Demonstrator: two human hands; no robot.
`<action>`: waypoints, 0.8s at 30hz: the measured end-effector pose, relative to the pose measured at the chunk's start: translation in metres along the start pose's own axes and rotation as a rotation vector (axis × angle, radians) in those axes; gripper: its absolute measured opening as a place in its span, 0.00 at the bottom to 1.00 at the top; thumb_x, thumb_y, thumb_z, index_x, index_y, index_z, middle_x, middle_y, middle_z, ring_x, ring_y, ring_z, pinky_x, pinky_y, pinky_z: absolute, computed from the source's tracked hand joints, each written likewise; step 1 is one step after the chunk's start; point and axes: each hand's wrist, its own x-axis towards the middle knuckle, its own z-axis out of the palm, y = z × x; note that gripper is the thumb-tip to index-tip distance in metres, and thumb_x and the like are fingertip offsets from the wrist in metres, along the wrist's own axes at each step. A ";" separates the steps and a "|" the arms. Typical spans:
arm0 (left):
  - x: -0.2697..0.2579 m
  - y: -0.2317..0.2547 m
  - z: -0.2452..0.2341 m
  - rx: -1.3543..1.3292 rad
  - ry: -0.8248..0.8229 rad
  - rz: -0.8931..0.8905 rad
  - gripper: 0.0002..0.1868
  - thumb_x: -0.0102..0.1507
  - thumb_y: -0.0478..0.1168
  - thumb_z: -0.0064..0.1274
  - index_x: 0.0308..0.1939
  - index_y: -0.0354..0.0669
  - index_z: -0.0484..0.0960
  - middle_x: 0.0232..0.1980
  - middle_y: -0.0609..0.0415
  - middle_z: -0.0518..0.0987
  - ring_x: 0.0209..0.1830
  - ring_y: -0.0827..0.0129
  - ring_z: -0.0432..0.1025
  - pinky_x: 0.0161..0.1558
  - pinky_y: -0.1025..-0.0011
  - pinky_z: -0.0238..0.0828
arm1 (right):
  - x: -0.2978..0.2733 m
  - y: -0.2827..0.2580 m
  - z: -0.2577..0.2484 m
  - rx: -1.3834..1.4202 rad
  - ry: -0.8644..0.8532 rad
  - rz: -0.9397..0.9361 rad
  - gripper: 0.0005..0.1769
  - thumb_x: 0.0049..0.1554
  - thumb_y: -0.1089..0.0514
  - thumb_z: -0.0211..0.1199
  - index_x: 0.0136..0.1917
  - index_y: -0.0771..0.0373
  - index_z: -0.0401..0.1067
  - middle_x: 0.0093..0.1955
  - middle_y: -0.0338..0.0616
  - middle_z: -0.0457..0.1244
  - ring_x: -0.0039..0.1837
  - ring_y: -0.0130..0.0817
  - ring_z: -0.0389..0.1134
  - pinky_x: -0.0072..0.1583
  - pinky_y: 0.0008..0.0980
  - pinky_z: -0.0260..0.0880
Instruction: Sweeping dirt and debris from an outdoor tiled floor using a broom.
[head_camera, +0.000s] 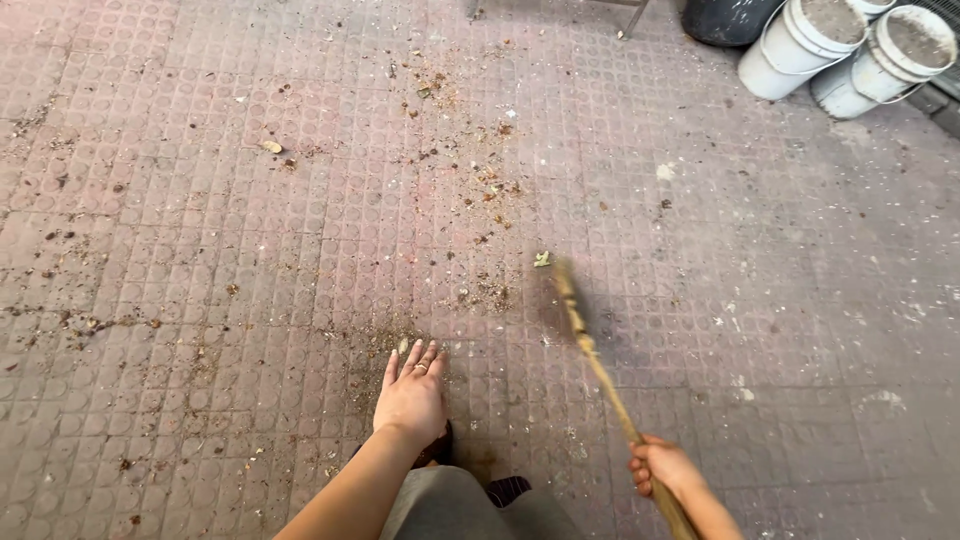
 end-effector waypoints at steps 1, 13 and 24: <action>0.002 -0.005 0.003 0.000 -0.005 -0.004 0.35 0.68 0.44 0.41 0.79 0.50 0.50 0.84 0.58 0.45 0.85 0.68 0.33 0.81 0.58 0.21 | 0.020 0.001 -0.001 -0.002 -0.003 0.005 0.10 0.61 0.63 0.56 0.56 0.54 0.68 0.30 0.40 0.54 0.28 0.29 0.51 0.29 0.34 0.50; 0.011 -0.031 0.008 0.019 -0.008 -0.049 0.37 0.67 0.46 0.42 0.79 0.49 0.48 0.84 0.59 0.43 0.84 0.69 0.32 0.79 0.57 0.22 | -0.009 -0.036 0.180 -0.525 0.097 -0.065 0.08 0.61 0.67 0.52 0.44 0.66 0.71 0.26 0.43 0.59 0.25 0.33 0.58 0.29 0.36 0.62; 0.037 -0.013 -0.003 -0.003 0.050 0.016 0.35 0.68 0.42 0.39 0.79 0.49 0.50 0.84 0.59 0.45 0.85 0.68 0.33 0.80 0.57 0.23 | -0.078 -0.070 0.178 -0.445 -0.459 -0.036 0.20 0.61 0.66 0.55 0.65 0.68 0.75 0.28 0.35 0.59 0.23 0.21 0.54 0.23 0.24 0.54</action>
